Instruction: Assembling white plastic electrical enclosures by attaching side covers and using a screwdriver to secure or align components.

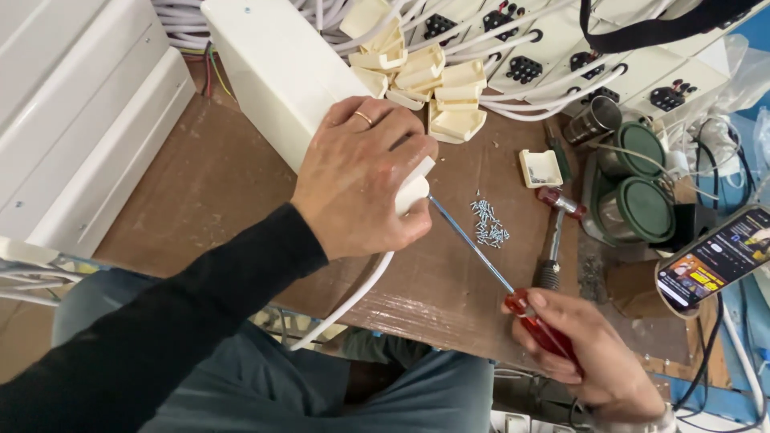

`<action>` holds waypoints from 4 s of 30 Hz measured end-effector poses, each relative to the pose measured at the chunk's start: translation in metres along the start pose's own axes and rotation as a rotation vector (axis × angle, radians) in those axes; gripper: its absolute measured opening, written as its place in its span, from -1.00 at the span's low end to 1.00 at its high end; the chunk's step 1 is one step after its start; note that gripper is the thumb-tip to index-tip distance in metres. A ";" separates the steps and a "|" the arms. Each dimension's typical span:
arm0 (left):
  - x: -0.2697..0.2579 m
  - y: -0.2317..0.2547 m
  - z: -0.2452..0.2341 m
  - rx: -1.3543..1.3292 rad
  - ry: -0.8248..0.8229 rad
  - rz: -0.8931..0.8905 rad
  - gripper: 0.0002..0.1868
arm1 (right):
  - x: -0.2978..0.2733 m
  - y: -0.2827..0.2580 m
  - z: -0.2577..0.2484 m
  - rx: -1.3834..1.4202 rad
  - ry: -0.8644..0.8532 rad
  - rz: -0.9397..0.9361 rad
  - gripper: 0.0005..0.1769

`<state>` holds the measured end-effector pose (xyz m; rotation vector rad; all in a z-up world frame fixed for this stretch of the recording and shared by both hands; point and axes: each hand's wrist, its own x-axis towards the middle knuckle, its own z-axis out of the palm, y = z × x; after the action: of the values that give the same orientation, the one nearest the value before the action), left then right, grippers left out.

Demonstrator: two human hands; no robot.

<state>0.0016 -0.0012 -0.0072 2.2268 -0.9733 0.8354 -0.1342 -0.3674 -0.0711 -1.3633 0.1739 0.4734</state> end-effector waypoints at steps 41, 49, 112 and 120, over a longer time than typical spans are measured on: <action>-0.002 -0.002 0.006 -0.027 0.007 -0.014 -0.57 | 0.007 0.017 0.004 -0.731 0.455 -0.318 -0.62; -0.003 -0.001 0.005 -0.045 0.018 -0.019 -0.57 | 0.006 -0.025 0.037 -0.373 0.179 0.230 -0.74; -0.001 0.001 0.000 0.001 0.039 0.033 -0.67 | 0.002 0.004 0.031 -0.660 0.428 -0.247 -0.73; -0.005 0.000 -0.004 -0.044 0.046 0.067 -0.72 | -0.009 0.060 0.058 -0.834 0.469 -0.439 -0.68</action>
<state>-0.0022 0.0034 -0.0079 2.1384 -1.0396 0.8828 -0.1765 -0.3060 -0.1091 -2.2536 0.0478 -0.1937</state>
